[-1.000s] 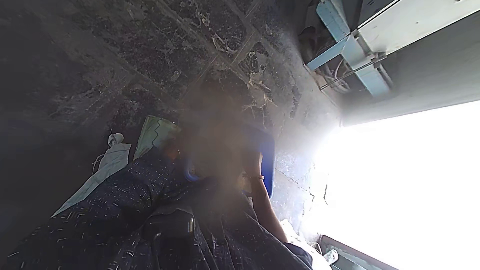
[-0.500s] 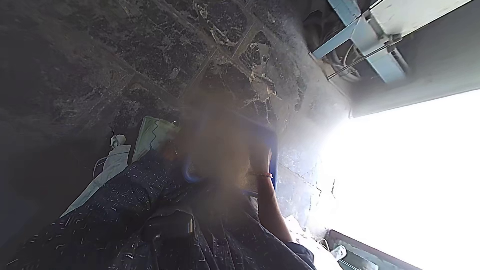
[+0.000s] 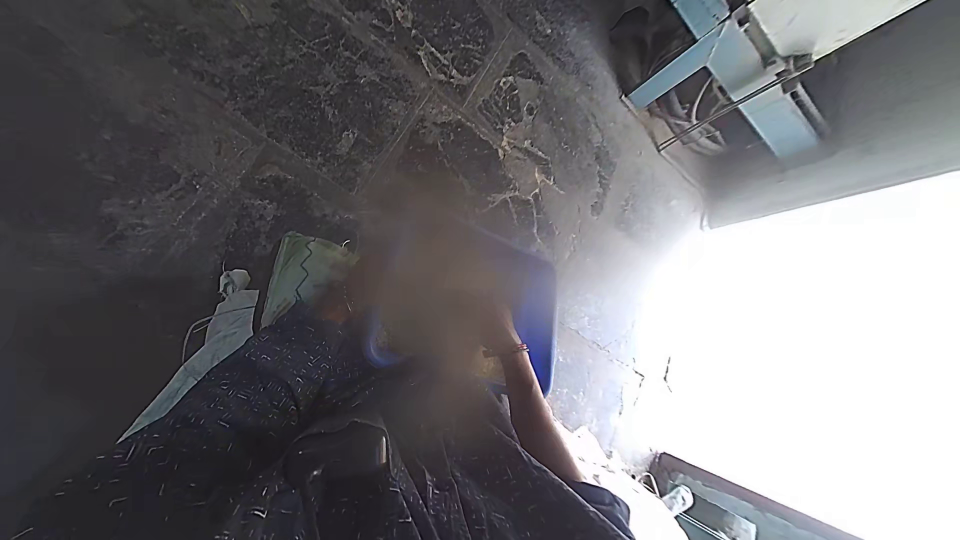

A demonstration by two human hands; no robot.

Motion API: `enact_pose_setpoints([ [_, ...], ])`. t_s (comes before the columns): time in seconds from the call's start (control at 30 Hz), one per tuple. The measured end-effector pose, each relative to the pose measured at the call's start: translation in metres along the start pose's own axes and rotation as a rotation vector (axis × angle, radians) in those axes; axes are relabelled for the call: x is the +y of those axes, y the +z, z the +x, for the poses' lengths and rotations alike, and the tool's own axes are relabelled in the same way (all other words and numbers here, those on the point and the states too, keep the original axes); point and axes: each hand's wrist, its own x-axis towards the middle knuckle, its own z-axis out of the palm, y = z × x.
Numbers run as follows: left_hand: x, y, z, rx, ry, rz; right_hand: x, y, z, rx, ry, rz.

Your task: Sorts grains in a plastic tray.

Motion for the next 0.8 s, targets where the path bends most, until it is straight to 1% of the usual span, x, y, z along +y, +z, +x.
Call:
enact_pose_setpoints([
  [0.07, -0.001, -0.0011, -0.0001, -0.006, -0.005, 0.008, -0.0036, 0.0, -0.0029, -0.009, -0.027, 0.066],
  [0.17, -0.0007, -0.0012, 0.0002, 0.001, -0.014, 0.02, -0.0043, 0.0027, -0.005, 0.043, -0.044, 0.169],
  [0.27, 0.0011, -0.0011, 0.0005, -0.019, -0.033, 0.0, -0.0013, 0.0062, -0.007, 0.195, -0.084, 0.188],
  [0.37, 0.001, 0.0001, 0.0004, 0.012, -0.052, 0.003, -0.0005, 0.0058, -0.0071, 0.332, -0.099, 0.224],
  [0.47, 0.0014, 0.0002, 0.0001, 0.001, -0.065, -0.021, -0.0028, 0.0039, -0.0082, 0.412, -0.055, 0.221],
  [0.53, 0.0021, 0.0009, -0.0003, 0.001, -0.07, -0.04, -0.0019, 0.0049, -0.0084, 0.457, -0.067, 0.2],
  [0.63, 0.0031, -0.0001, -0.0014, -0.013, -0.075, -0.053, -0.0001, 0.0077, -0.0084, 0.514, -0.087, 0.169],
  [0.8, 0.0048, 0.0002, -0.0022, -0.014, -0.083, -0.058, 0.0, 0.0095, -0.0077, 0.527, -0.084, 0.175],
])
